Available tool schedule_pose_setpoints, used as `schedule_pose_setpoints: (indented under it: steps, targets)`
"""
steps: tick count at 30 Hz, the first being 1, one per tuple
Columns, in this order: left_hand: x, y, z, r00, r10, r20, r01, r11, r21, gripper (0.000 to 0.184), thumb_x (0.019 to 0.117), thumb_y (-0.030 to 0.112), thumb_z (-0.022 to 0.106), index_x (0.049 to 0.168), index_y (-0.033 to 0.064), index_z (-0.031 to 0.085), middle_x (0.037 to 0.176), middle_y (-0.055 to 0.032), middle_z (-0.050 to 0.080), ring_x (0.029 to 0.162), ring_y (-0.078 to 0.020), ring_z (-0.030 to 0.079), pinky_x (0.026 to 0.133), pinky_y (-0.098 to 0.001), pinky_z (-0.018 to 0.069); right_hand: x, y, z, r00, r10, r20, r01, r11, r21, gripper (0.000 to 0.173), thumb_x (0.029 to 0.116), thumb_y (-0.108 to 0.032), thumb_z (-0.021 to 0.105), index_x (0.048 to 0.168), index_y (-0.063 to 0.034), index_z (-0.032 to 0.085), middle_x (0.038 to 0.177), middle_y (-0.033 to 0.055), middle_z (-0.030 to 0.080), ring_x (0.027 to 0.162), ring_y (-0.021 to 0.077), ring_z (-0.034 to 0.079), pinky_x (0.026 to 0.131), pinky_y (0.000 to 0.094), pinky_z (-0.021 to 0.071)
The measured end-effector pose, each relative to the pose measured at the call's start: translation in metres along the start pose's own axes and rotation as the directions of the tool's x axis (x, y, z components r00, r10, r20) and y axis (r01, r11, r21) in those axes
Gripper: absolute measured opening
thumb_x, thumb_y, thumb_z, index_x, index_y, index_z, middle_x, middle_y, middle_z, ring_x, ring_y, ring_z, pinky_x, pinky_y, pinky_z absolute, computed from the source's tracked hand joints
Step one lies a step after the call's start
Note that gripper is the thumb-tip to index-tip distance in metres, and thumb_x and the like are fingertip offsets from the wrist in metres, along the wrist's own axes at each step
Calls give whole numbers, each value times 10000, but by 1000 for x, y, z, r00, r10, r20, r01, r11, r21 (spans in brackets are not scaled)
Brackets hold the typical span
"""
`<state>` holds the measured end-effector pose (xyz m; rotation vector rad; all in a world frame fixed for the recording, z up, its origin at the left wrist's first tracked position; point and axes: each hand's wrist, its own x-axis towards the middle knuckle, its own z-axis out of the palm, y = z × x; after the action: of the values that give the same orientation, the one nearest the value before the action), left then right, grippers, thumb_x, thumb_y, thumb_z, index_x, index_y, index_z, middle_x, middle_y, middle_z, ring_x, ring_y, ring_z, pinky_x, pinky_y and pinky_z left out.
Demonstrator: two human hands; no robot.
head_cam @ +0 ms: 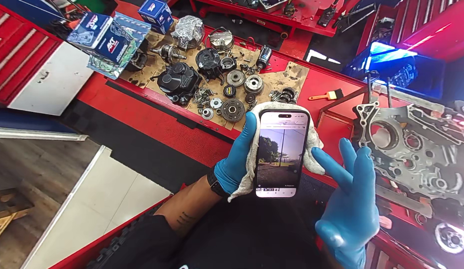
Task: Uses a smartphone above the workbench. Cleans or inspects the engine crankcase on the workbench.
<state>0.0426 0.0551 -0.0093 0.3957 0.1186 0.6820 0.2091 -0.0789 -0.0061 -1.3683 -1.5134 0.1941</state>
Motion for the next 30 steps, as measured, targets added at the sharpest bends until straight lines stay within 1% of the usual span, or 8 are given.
schedule_pose_setpoints:
  steps: [8,14,19,21,30]
  targets:
    - [0,0,0,1000,0,-7,0,1000,11,504,989,575,541,1226,156,689,1141,-57,744,1099,-130,702,968,-326,575,0,0,0,1000,-5,1,5,1000,1,862,912,-762,461,1633,-369,198,1520,-126,537,1485,213,410,1250,667,76]
    - [-1,-1,0,1000,5,-6,-5,1000,18,500,995,570,533,1225,153,687,1147,-58,742,1110,-131,698,975,-326,572,-1,0,0,1000,-9,5,9,1000,8,868,913,-762,459,1637,-368,187,1539,-120,518,1491,222,400,1248,676,70]
    - [-1,0,1,1000,-16,-7,16,1000,-6,522,992,588,525,1230,151,684,1152,-66,740,1109,-140,700,970,-332,575,-1,-1,0,1000,-7,7,7,1000,-10,866,912,-776,445,1636,-379,184,1525,-126,532,1476,212,424,1249,670,80]
    - [-2,0,1,1000,-15,-10,15,1000,-4,527,990,590,528,1232,148,684,1151,-67,740,1108,-141,700,967,-333,577,-1,-1,0,1000,-11,6,11,1000,-12,876,909,-777,448,1637,-371,182,1527,-116,533,1474,221,428,1247,674,81]
    - [-2,0,1,1000,-3,-6,3,1000,7,511,1000,576,519,1232,150,681,1150,-65,740,1113,-136,697,975,-328,572,-1,-1,0,1000,-24,9,24,1000,-3,879,910,-771,452,1640,-370,170,1535,-113,524,1485,227,412,1250,672,81]
